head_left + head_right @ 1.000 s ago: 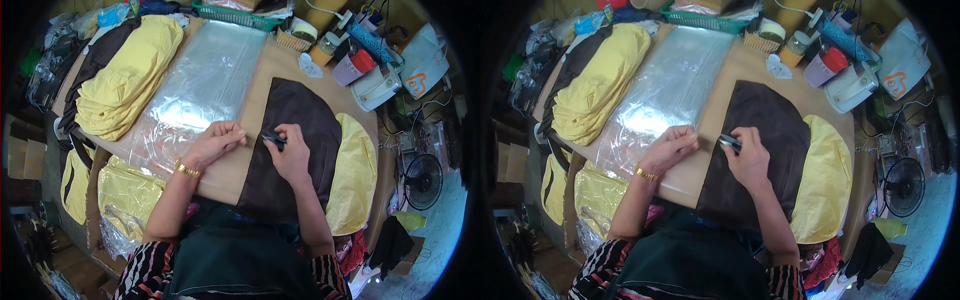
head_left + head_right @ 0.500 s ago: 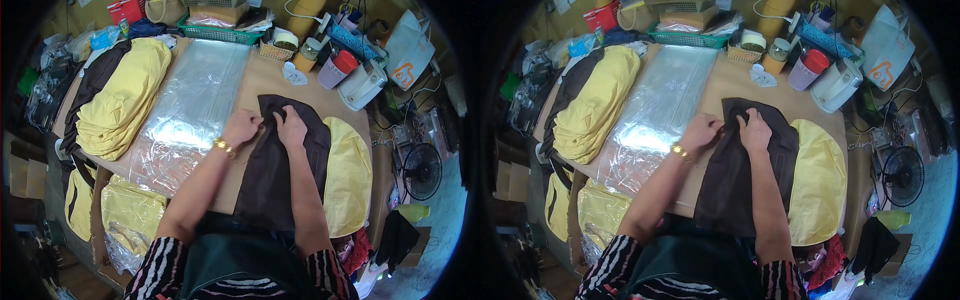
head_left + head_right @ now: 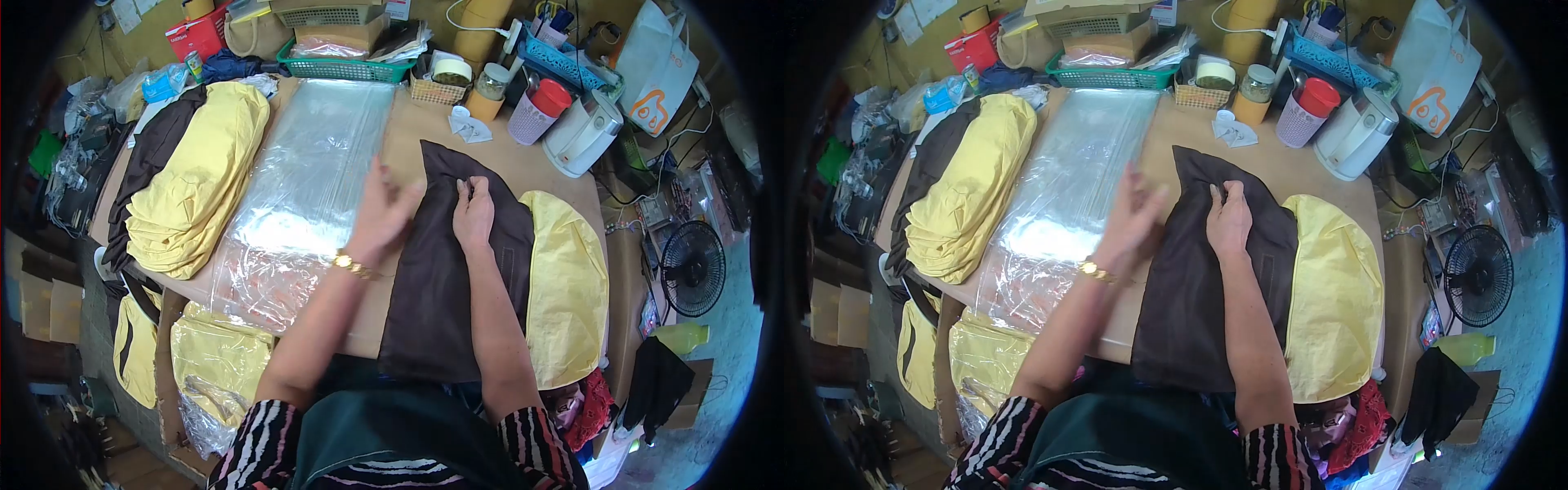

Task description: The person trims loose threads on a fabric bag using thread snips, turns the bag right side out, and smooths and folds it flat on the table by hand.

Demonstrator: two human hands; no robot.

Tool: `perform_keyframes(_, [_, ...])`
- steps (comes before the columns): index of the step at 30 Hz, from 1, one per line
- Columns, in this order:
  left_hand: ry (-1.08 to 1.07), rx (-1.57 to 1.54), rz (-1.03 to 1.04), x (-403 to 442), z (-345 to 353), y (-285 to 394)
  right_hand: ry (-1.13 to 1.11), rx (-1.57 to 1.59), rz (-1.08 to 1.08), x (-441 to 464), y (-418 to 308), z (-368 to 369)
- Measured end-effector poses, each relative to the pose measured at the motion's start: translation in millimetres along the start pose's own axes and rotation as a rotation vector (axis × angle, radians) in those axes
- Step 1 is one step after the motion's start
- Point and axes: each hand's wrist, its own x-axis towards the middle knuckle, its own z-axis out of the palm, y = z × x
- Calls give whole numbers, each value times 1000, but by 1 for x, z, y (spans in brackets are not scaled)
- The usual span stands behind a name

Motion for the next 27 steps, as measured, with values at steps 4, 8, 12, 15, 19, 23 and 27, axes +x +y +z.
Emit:
perform_keyframes(4, [-364, 292, 78, -13, 18, 8, 93, 40, -56, 5, 14, 3])
perform_keyframes(8, [-803, 685, -115, -65, -22, 40, 59, 7, 108, 21, 21, -6])
perform_keyframes(12, [-692, 782, -299, -96, -111, 94, 20, -80, 100, 24, 25, -3])
perform_keyframes(15, [-512, 1000, -362, -100, -183, 112, -19, -128, 120, 25, 20, -3])
perform_keyframes(19, [-95, 807, -48, -93, -183, 117, -89, -218, 63, 33, 24, 3])
perform_keyframes(23, [-160, 327, -66, -76, -85, 59, -494, 81, 289, 52, 7, -31])
perform_keyframes(27, [-62, 713, 231, -70, -11, 4, -228, -123, -9, -11, -32, -58])
